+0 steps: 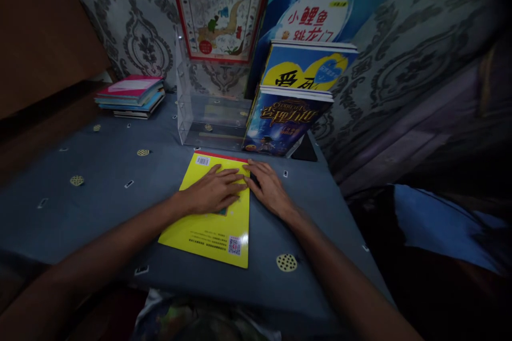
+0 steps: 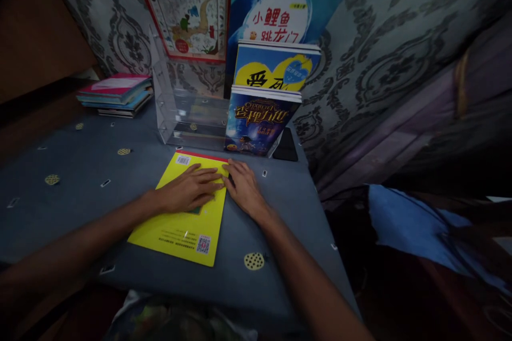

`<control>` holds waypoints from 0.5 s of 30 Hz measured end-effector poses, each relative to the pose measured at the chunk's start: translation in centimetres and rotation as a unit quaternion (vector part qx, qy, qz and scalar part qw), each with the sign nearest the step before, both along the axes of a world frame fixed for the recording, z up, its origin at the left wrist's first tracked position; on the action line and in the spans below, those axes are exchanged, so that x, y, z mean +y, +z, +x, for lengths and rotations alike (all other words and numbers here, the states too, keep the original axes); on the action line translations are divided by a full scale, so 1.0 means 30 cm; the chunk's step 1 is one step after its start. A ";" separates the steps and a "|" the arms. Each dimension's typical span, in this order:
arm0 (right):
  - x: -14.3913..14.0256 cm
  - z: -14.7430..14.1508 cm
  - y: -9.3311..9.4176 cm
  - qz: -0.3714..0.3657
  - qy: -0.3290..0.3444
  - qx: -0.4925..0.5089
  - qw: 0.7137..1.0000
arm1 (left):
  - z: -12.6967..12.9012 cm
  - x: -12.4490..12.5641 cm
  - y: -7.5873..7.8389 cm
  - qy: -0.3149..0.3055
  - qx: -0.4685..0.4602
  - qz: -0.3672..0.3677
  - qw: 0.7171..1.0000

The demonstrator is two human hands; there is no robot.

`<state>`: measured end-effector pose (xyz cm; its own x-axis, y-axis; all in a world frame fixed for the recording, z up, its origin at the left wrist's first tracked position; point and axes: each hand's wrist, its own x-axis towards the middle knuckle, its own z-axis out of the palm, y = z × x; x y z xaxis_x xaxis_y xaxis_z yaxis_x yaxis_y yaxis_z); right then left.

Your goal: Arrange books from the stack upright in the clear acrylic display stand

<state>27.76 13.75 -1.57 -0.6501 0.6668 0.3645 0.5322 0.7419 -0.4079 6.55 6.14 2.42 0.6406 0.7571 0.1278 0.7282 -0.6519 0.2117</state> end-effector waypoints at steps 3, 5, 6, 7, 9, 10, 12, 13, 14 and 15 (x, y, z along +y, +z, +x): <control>0.004 0.001 -0.008 0.004 -0.001 0.000 1.000 | 0.027 -0.024 0.025 -0.025 0.021 0.015 0.999; 0.006 0.002 -0.011 0.003 0.001 0.001 1.000 | 0.048 -0.045 0.047 -0.041 0.048 0.024 0.998; 0.007 0.002 -0.011 0.003 0.001 0.000 1.000 | 0.059 -0.057 0.058 -0.051 0.063 0.027 0.996; 0.007 0.002 -0.011 0.003 -0.001 0.000 1.000 | 0.069 -0.071 0.067 -0.062 0.078 0.031 0.995; 0.006 0.002 -0.009 0.004 -0.003 -0.003 1.000 | 0.087 -0.102 0.082 -0.079 0.098 0.039 0.991; 0.005 0.002 -0.007 0.004 -0.003 -0.004 1.000 | 0.094 -0.119 0.086 -0.084 0.102 0.041 0.990; 0.002 0.001 -0.005 0.004 -0.004 -0.006 1.000 | 0.103 -0.149 0.092 -0.088 0.102 0.038 0.990; 0.001 0.001 -0.004 0.005 -0.006 -0.007 1.000 | 0.104 -0.162 0.094 -0.088 0.103 0.032 0.990; 0.000 0.000 -0.003 0.004 -0.008 -0.009 1.000 | 0.104 -0.173 0.096 -0.090 0.105 0.024 0.990; 0.000 0.000 -0.003 0.004 -0.010 -0.011 1.000 | 0.102 -0.181 0.098 -0.092 0.109 0.013 0.990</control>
